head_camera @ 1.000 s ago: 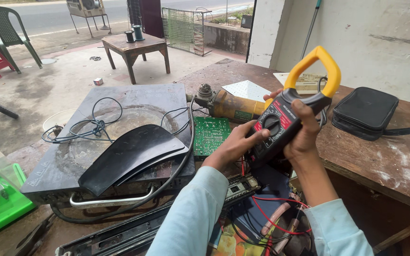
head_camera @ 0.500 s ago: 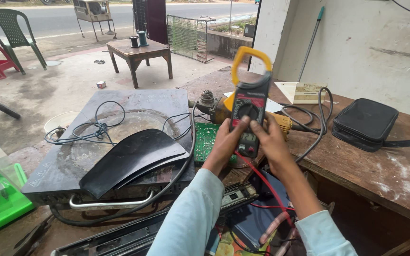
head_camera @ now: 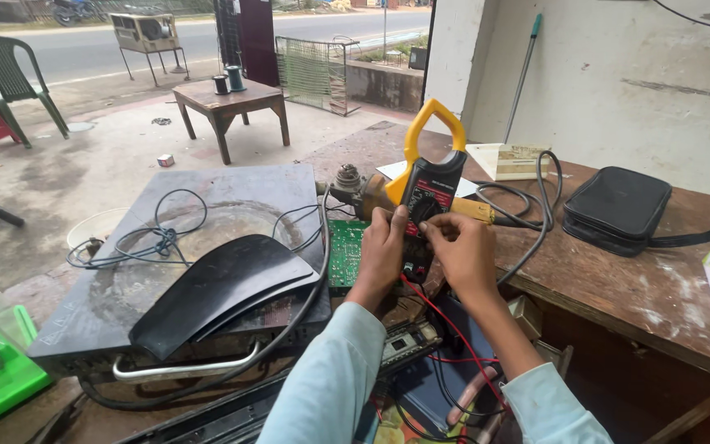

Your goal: The person holds a green circuit board on a workbench and touches multimeter probes to points on the board, repositioning the board and probes repeatedly to test different spots. They then pick up a yellow clamp meter, operate it, and continue probing the board while turning it over.

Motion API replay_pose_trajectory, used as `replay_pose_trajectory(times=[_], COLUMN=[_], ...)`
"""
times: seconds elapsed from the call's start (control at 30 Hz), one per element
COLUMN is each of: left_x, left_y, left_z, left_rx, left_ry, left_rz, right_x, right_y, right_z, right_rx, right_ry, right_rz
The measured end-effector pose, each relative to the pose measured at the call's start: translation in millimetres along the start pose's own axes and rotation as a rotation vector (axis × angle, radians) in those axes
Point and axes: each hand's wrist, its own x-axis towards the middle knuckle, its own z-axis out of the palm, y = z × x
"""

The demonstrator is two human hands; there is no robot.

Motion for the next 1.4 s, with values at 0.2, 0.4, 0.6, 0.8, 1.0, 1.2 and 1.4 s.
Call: replay_pose_trajectory(times=[0.2,0.4,0.6,0.8,1.0,1.2,1.4], left_x=[-0.5,-2.7,-4.2,-4.7,-5.0,-3.1,3.4], left_y=[1.5,1.8,0.6,0.1,0.1,-5.7,-10.5], left_z=[-0.2,-2.1,-2.8,-5.0,-8.2,-6.6,-7.1], left_rx=[0.015,0.023,0.042,0.033,0.063,0.052,-0.274], left_ry=[0.007,-0.092,-0.132,-0.131,-0.131,-0.116,-0.085], left_rz=[0.025,0.017,-0.015,0.020,0.003,0.016,-0.082], right_x=[3.1,4.8,12.7,15.3,17.0,14.3,5.8], right_y=[-7.0,-0.7,6.4,10.0,15.1,14.0,17.5], right_z=[3.4,-1.0,-4.3,-3.7,-3.9,-2.5,11.1], right_rx=[0.006,0.036,0.081,-0.130,-0.089,-0.114,0.001], right_ry=[-0.001,-0.033,-0.126,-0.078,-0.147,-0.097,0.170], right_rz=[0.080,0.174,0.206,-0.013,-0.002,0.099,0.060])
